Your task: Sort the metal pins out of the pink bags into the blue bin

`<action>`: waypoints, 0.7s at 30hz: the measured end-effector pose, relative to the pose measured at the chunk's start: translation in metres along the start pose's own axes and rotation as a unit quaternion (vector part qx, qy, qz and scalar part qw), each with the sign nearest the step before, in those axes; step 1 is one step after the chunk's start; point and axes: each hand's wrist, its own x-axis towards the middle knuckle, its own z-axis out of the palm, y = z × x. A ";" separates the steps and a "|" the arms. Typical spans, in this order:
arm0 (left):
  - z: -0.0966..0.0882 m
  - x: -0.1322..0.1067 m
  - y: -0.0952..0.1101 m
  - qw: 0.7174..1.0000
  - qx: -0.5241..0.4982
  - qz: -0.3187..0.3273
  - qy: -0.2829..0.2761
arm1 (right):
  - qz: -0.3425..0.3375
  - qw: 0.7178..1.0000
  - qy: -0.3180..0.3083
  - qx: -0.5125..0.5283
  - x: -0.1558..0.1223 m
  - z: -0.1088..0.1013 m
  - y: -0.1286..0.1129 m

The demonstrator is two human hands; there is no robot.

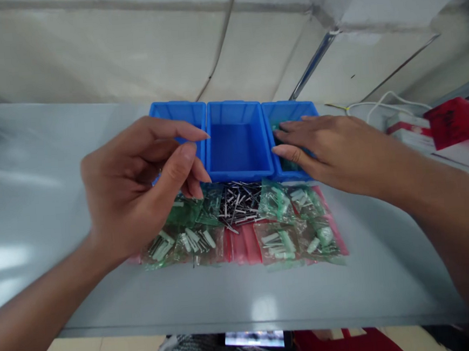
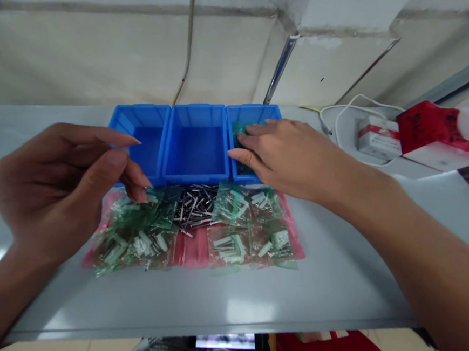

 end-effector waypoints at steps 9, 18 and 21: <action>0.000 0.003 -0.008 0.997 0.045 0.054 0.045 | -0.182 0.968 0.113 -0.132 -0.009 -0.029 -0.059; -0.001 0.007 -0.017 0.991 0.077 0.103 0.043 | -0.125 0.969 -0.023 -0.211 -0.017 -0.023 -0.105; -0.004 0.004 -0.018 0.986 0.096 0.129 0.037 | 0.015 0.997 0.005 -0.080 -0.020 -0.029 -0.103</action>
